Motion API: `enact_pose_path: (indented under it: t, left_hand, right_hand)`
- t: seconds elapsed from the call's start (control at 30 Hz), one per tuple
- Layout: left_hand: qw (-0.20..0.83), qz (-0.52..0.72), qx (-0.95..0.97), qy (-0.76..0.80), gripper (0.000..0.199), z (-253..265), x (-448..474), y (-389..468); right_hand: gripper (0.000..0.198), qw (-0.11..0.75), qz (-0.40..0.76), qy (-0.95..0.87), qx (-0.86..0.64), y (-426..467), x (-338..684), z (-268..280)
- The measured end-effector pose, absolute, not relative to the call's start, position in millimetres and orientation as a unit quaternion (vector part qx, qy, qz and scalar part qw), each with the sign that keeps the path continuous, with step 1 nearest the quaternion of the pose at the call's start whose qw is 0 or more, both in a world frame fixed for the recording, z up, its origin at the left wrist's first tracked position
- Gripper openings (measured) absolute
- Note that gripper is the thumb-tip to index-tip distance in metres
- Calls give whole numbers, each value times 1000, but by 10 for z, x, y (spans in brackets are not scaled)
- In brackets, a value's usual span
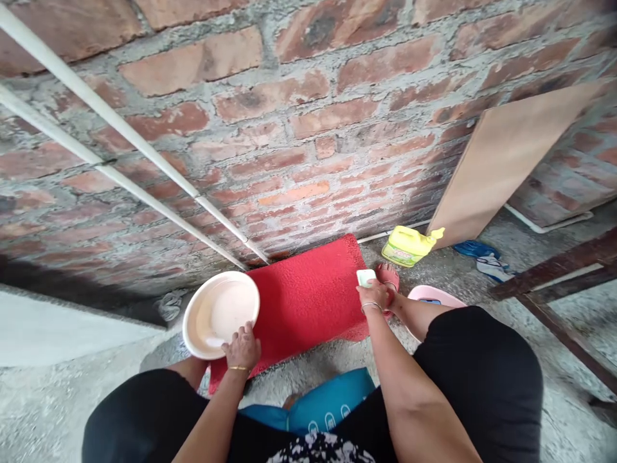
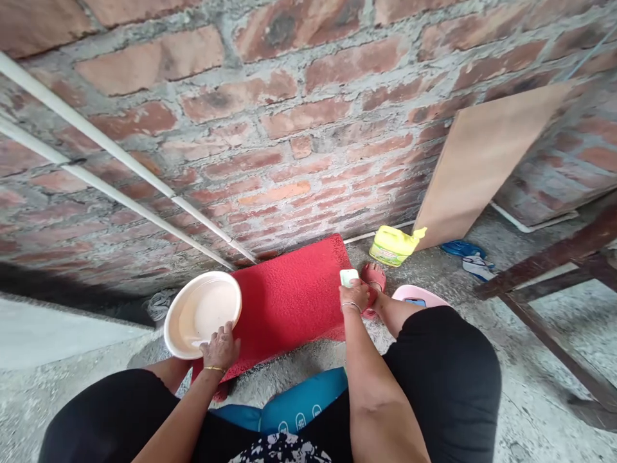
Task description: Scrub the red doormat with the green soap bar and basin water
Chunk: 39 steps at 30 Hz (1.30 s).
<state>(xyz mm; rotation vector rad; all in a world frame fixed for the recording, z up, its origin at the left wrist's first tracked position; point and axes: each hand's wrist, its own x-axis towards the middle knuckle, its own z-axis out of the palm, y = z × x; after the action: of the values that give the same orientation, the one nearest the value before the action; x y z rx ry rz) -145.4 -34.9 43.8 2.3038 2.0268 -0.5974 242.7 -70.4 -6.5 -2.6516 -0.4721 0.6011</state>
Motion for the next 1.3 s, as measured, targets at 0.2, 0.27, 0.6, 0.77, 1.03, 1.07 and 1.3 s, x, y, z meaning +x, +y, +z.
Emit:
enact_pose_path:
  t: [0.2,0.27,0.6,0.77,1.03,1.07,1.3]
  left_hand:
    - [73,-209,744,631,37,341,-1666,-67]
    - [102,-207,743,628,34,282,-1697,-2]
    - [157,-107,729,658,31,138,-1701,0]
    - [186,-78,716,668,33,119,-1708,-24]
    - [206,-40,703,680,34,72,-1710,-71]
    - [209,-38,701,681,35,69,-1708,-74]
    - [223,-35,699,678,38,91,-1707,-65]
  right_hand:
    - [48,203,200,-309,-908,-669,2146,-20]
    - [45,181,201,-420,-866,-568,1797,9]
    - [35,15,199,-761,-617,-141,242,-79]
    - [40,19,192,-669,-718,-153,929,-174]
    - [40,116,147,-260,-947,-762,2549,-258]
    - [39,130,148,-275,-941,-767,2498,-249]
    - [45,85,187,-593,-779,-325,932,-187]
